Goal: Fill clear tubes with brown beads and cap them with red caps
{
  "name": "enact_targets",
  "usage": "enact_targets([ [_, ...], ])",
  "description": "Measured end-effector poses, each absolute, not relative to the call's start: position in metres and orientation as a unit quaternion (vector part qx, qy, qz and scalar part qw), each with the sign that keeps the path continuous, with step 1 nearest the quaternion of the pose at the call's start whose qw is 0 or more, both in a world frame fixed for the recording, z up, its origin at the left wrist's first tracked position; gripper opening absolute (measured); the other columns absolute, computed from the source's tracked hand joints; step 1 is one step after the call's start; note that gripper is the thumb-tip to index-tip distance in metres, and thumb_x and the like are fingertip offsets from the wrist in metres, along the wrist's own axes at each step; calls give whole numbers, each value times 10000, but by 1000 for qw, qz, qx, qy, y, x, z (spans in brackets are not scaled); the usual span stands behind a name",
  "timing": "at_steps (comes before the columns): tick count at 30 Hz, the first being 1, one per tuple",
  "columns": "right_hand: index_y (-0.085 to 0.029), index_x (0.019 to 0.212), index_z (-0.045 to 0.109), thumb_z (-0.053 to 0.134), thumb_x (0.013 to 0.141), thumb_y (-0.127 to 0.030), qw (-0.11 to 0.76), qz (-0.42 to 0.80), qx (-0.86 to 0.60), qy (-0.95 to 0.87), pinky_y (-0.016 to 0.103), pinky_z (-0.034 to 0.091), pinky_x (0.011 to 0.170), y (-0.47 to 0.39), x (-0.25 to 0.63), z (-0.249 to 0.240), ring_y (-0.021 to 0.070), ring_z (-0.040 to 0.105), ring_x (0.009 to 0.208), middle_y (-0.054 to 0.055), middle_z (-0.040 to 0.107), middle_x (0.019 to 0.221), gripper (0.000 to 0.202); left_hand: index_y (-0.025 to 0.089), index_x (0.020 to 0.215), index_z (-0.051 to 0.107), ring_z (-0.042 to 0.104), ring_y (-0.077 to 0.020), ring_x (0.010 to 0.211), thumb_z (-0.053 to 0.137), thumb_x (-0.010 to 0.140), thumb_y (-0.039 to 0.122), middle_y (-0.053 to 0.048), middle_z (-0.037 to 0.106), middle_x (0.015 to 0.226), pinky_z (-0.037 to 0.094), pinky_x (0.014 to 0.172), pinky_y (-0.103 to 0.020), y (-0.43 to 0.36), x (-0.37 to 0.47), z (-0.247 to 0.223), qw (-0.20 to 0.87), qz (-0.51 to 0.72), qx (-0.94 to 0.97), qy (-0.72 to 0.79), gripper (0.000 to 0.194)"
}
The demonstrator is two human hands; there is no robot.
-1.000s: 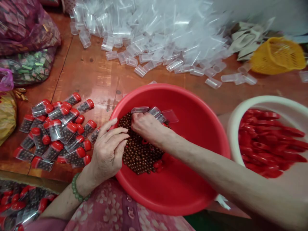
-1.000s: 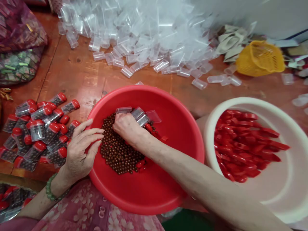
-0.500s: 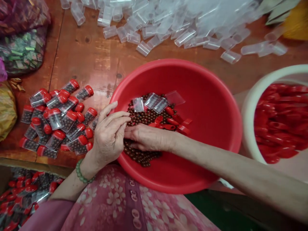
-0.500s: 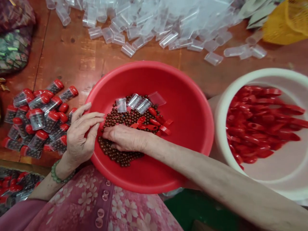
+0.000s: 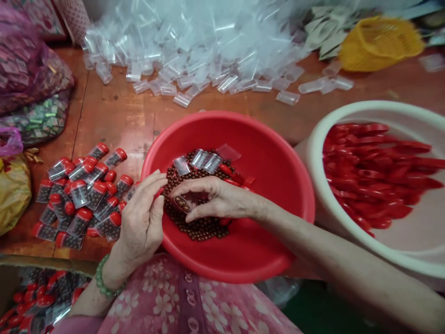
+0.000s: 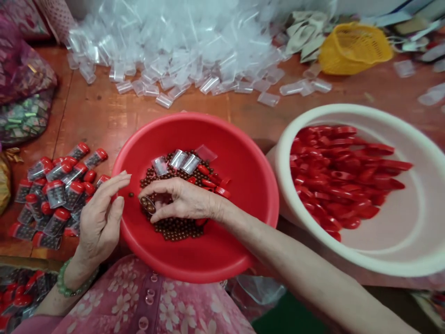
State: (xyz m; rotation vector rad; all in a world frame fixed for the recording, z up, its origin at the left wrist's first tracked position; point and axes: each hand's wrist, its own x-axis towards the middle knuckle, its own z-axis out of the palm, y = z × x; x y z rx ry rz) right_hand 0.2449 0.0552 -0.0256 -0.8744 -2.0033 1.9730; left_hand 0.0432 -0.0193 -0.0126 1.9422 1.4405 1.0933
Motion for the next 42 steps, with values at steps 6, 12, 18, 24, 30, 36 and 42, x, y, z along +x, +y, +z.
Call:
enact_targets([
  [6, -183, 1154, 653, 732, 771, -295, 174, 620, -281, -711, 312, 489, 887, 55, 255, -2, 179, 627, 973, 25, 691, 946, 407, 197, 1435, 345, 429, -245, 1359, 548, 890, 196, -122, 414, 1494, 372, 1136, -410, -15, 52, -5, 529, 333, 625, 468, 582],
  [12, -174, 1094, 678, 649, 855, -242, 233, 589, -235, -737, 274, 489, 904, 50, 262, 12, 150, 644, 1012, 49, 694, 1122, 250, 162, 1384, 422, 502, -235, 1290, 550, 886, 203, -115, 522, 1410, 383, 1113, -397, -4, 69, -5, 612, 334, 586, 413, 515],
  [18, -165, 1144, 634, 679, 832, -227, 285, 510, -291, -758, 255, 512, 768, 44, 268, 10, 137, 647, 842, 45, 706, 990, 321, 182, 1356, 469, 527, -232, 1244, 529, 909, 248, -93, 576, 1345, 391, 1080, -379, -8, 74, -8, 584, 329, 606, 429, 456],
  [24, -156, 965, 644, 673, 834, -179, 308, 446, -254, -801, 253, 470, 781, 43, 268, 16, 126, 604, 827, 34, 669, 893, 136, 153, 1165, 574, 586, -195, 1019, 525, 900, 253, -70, 642, 1077, 459, 907, -316, -5, 72, -8, 615, 285, 607, 416, 288],
  [30, -177, 791, 554, 671, 829, -287, 298, 496, -317, -751, 240, 433, 626, 39, 269, 13, 112, 509, 670, -4, 571, 731, 165, 154, 1027, 572, 554, -154, 876, 542, 888, 286, -42, 610, 948, 450, 811, -285, -4, 71, -6, 649, 282, 573, 413, 194],
  [36, -197, 682, 442, 693, 799, -318, 321, 523, -318, -723, 251, 404, 612, 41, 266, 10, 104, 452, 646, -24, 483, 699, 302, 152, 1000, 586, 557, -154, 869, 588, 858, 304, -43, 614, 940, 444, 826, -291, 1, 74, -5, 680, 319, 526, 399, 208],
  [42, -188, 783, 563, 744, 752, -395, 315, 522, -364, -704, 293, 472, 724, 37, 276, 12, 149, 559, 759, 25, 599, 793, 277, 146, 962, 600, 593, -143, 841, 637, 832, 321, -47, 652, 889, 467, 811, -270, 1, 72, 2, 701, 344, 498, 377, 221],
])
